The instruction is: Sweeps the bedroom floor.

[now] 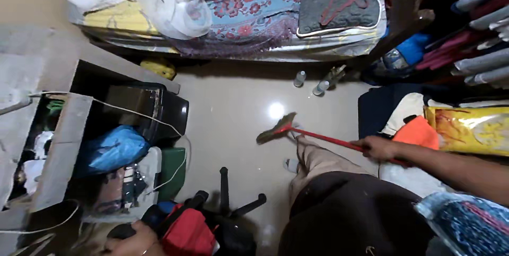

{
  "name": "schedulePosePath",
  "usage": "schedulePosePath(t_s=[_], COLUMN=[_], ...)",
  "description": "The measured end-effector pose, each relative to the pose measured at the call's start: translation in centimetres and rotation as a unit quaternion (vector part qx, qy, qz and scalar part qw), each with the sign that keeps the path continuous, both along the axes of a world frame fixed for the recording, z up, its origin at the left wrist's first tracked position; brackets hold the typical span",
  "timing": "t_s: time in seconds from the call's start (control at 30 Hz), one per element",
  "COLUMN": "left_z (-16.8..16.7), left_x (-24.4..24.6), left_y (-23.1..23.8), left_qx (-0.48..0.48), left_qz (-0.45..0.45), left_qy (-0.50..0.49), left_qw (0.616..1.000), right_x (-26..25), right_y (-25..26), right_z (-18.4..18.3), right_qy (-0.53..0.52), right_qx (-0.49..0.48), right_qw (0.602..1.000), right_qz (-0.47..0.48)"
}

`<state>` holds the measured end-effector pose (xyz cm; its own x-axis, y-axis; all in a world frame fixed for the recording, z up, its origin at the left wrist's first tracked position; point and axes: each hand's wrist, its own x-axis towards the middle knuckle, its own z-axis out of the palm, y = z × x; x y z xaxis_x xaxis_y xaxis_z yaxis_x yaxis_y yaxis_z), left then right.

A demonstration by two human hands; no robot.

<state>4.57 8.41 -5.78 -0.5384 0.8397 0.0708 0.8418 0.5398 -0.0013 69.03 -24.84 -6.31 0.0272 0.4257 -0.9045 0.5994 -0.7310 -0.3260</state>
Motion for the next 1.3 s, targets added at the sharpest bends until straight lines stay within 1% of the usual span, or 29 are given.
schedulePosePath(t_s=[0.07,0.1,0.17,0.2,0.27,0.33,0.37,0.4,0.47,0.57,0.63,0.73,0.8,0.87,0.93,1.0,1.03,1.07,1.1,1.17,1.23,1.3], left_z=[1.2,1.9,3.2,3.8,4.8,5.0,5.0,5.1,5.2,4.3,3.4,2.6,2.3,1.9,1.4,1.2,1.1,1.0,0.9,1.0,1.6,3.6], left_x=[1.1,1.7,3.1,3.8,5.2,6.4,7.1,7.6,8.4,9.9,11.1,13.2,14.8,16.0,16.7,17.3,17.6,17.8,18.0,18.1,18.4,18.9], left_y=[-0.4,-0.7,-1.4,-1.9,-3.2,-4.7,-5.5,-6.2,-7.9,-10.4,-11.9,-13.8,-15.2,-16.6,-17.9,-18.9,-19.3,-19.6,-20.0,-20.9,-22.2,-23.5], left_qx=[0.0,0.0,0.008,0.014,0.025,0.023,0.019,0.015,0.0,-0.02,-0.032,-0.054,-0.068,-0.072,-0.07,-0.069,-0.066,-0.066,-0.07,-0.074,-0.077,-0.081], left_qz=[-0.019,-0.03,-0.048,-0.053,-0.066,-0.085,-0.097,-0.108,-0.125,-0.15,-0.164,-0.179,-0.184,-0.194,-0.204,-0.206,-0.205,-0.205,-0.204,-0.217,-0.235,-0.247], left_qy=[-0.007,-0.009,-0.024,-0.033,-0.04,-0.044,-0.049,-0.055,-0.067,-0.095,-0.112,-0.131,-0.147,-0.165,-0.168,-0.167,-0.169,-0.17,-0.171,-0.168,-0.17,-0.169], left_qw=[1.0,1.0,0.999,0.998,0.997,0.995,0.994,0.993,0.99,0.984,0.98,0.974,0.97,0.964,0.962,0.962,0.962,0.962,0.961,0.959,0.954,0.951], right_x=[1.7,2.4,3.4,3.8,4.6,5.1,4.8,4.0,1.0,-2.6,-2.7,0.8,4.0,7.6,10.9,13.5,14.7,15.9,17.0,18.5,18.9,17.4], right_y=[-1.1,-1.4,-1.3,-0.9,0.3,1.2,1.4,1.6,0.7,-3.2,-6.2,-10.0,-12.4,-14.4,-16.2,-17.8,-18.2,-18.4,-18.4,-17.4,-16.0,-14.8], right_z=[2.0,2.5,2.0,0.8,-3.2,-7.7,-9.5,-10.6,-11.0,-8.6,-6.9,-3.0,1.0,5.7,9.3,10.2,9.5,8.0,5.6,-0.3,-5.5,-8.9], right_qy=[-0.04,-0.059,-0.096,-0.11,-0.118,-0.097,-0.085,-0.073,-0.045,0.018,0.058,0.079,0.057,0.02,-0.036,-0.101,-0.131,-0.157,-0.177,-0.195,-0.199,-0.18], right_qx=[0.02,0.029,0.043,0.047,0.031,0.009,0.001,-0.004,-0.017,-0.032,-0.035,-0.053,-0.065,-0.054,-0.031,-0.019,-0.018,-0.019,-0.02,-0.033,-0.043,-0.054], right_qw=[0.999,0.998,0.994,0.991,0.987,0.979,0.977,0.979,0.991,0.999,0.998,0.995,0.996,0.998,0.999,0.994,0.99,0.986,0.98,0.97,0.961,0.968], right_qz=[-0.007,-0.014,-0.035,-0.053,-0.109,-0.18,-0.196,-0.191,-0.125,-0.011,0.009,-0.016,-0.03,-0.022,-0.009,-0.02,-0.037,-0.061,-0.088,-0.141,-0.187,-0.168])
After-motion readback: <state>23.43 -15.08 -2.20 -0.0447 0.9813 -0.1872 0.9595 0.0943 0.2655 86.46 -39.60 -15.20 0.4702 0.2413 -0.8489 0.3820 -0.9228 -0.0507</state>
